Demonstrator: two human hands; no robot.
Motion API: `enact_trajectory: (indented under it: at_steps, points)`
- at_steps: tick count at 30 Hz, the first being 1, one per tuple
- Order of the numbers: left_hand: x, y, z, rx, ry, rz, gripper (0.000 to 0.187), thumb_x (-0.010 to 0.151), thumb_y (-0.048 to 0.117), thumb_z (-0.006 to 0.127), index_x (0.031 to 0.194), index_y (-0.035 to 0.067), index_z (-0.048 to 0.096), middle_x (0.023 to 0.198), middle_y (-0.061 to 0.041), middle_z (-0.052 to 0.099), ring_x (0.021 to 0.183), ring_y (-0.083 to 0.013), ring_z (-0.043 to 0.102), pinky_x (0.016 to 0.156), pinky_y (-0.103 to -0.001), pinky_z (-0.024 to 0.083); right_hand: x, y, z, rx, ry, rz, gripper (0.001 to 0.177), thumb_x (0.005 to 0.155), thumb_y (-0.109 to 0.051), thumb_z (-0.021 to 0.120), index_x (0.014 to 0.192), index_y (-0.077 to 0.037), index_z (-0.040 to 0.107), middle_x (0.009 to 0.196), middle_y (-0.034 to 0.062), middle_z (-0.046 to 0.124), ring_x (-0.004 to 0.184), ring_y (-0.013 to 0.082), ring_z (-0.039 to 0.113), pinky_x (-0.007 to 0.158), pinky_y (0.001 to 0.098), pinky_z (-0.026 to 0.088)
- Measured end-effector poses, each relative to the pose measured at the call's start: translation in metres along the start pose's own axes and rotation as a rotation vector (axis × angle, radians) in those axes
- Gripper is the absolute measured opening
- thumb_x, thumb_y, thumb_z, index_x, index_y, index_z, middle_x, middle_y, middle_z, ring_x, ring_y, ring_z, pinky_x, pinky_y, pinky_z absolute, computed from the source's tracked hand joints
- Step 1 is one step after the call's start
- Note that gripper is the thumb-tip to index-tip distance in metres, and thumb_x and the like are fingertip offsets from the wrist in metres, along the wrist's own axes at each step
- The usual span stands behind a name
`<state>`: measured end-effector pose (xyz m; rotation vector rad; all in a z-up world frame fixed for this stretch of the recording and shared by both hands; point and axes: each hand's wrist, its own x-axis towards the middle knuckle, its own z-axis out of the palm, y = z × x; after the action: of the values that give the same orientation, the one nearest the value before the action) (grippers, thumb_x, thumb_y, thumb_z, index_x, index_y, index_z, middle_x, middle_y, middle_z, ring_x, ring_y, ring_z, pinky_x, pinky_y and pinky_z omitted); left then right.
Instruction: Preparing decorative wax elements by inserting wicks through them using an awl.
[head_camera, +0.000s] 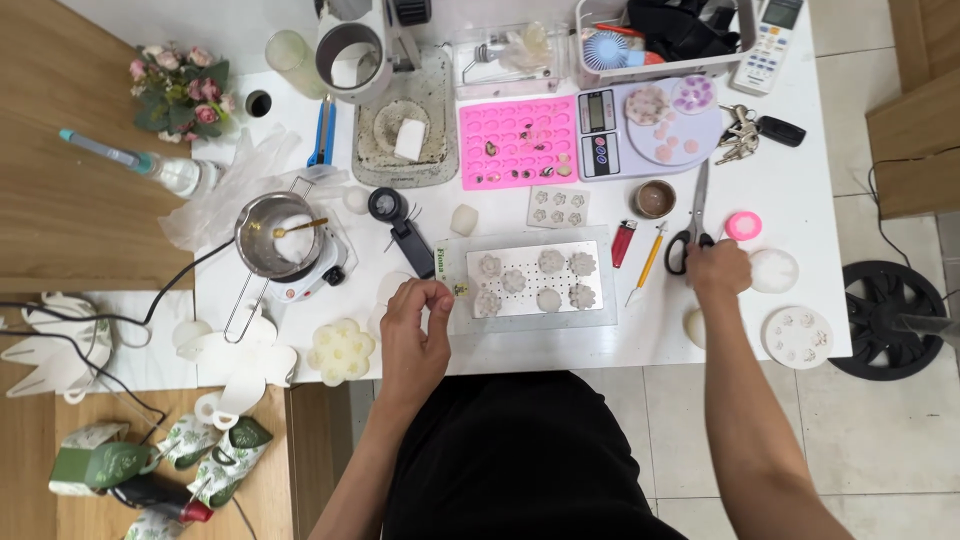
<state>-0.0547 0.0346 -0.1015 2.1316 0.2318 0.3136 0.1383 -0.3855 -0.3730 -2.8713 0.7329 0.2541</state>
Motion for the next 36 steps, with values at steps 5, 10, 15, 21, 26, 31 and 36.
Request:
enact_trajectory:
  at_steps: [5,10,15,21,26,31,36]
  points:
    - [0.006,-0.001,0.027,-0.098,0.005,-0.056,0.007,0.095,0.009,0.067,0.094,0.002,0.065,0.088,-0.008,0.067,0.079,-0.0207,0.065,0.054,-0.033,0.047,0.008,0.007,-0.022,0.076,-0.107,0.128,0.058,0.087,-0.050,0.082,0.103,0.003,0.069,0.093,0.0208,0.075,0.091,0.0365,0.073,0.078,0.0465,0.057]
    - [0.026,-0.030,0.069,-0.066,-0.109,0.278,0.005,0.095,0.010,0.069,0.093,0.006,0.067,0.090,-0.007,0.070,0.083,-0.0269,0.064,0.076,-0.042,0.046,0.012,0.033,-0.009,0.118,-0.168,0.110,0.030,0.093,-0.035,0.075,0.089,-0.006,0.081,0.084,0.0156,0.074,0.087,0.0327,0.073,0.078,0.0438,0.057]
    - [0.074,-0.066,0.092,0.082,-0.231,0.306,0.004,0.089,0.012,0.073,0.087,0.008,0.073,0.090,-0.005,0.068,0.087,-0.0265,0.061,0.080,-0.043,0.042,-0.046,-0.014,-0.101,0.406,0.012,-0.033,0.020,0.092,-0.021,0.072,0.090,0.000,0.072,0.082,0.0186,0.074,0.080,0.0291,0.072,0.080,0.0414,0.057]
    - [0.083,-0.089,0.098,0.194,-0.325,0.426,0.004,0.087,0.013,0.073,0.085,0.010,0.072,0.092,-0.004,0.065,0.095,-0.0258,0.058,0.084,-0.041,0.041,-0.109,-0.093,-0.142,1.571,-0.260,-0.462,0.016,0.088,0.006,0.052,0.098,-0.004,0.060,0.094,0.0108,0.070,0.090,0.0203,0.069,0.089,0.0402,0.060]
    - [0.083,-0.088,0.098,0.258,-0.316,0.494,0.006,0.082,0.012,0.074,0.082,0.009,0.069,0.092,-0.005,0.064,0.095,-0.0258,0.059,0.084,-0.042,0.043,-0.174,-0.178,-0.155,1.801,-0.666,-0.589,0.006,0.088,-0.006,0.049,0.087,-0.004,0.055,0.085,0.0056,0.058,0.081,0.0172,0.054,0.084,0.0297,0.051]
    - [0.088,-0.083,0.104,0.273,-0.377,0.427,0.005,0.078,0.009,0.075,0.077,0.007,0.070,0.086,-0.008,0.065,0.086,-0.0287,0.065,0.078,-0.044,0.050,-0.187,-0.209,-0.125,1.833,-0.642,-0.546,0.055,0.105,-0.017,0.052,0.056,-0.012,0.028,0.052,0.0000,0.029,0.048,0.0132,0.024,0.050,0.0325,0.025]
    - [0.091,-0.082,0.107,0.200,-0.386,0.357,0.007,0.077,0.009,0.077,0.078,0.005,0.072,0.088,-0.010,0.067,0.085,-0.0309,0.069,0.077,-0.044,0.055,-0.179,-0.219,-0.085,1.769,-0.642,-0.559,0.052,0.101,-0.013,0.053,0.056,-0.011,0.027,0.051,0.0021,0.029,0.047,0.0144,0.023,0.047,0.0344,0.021]
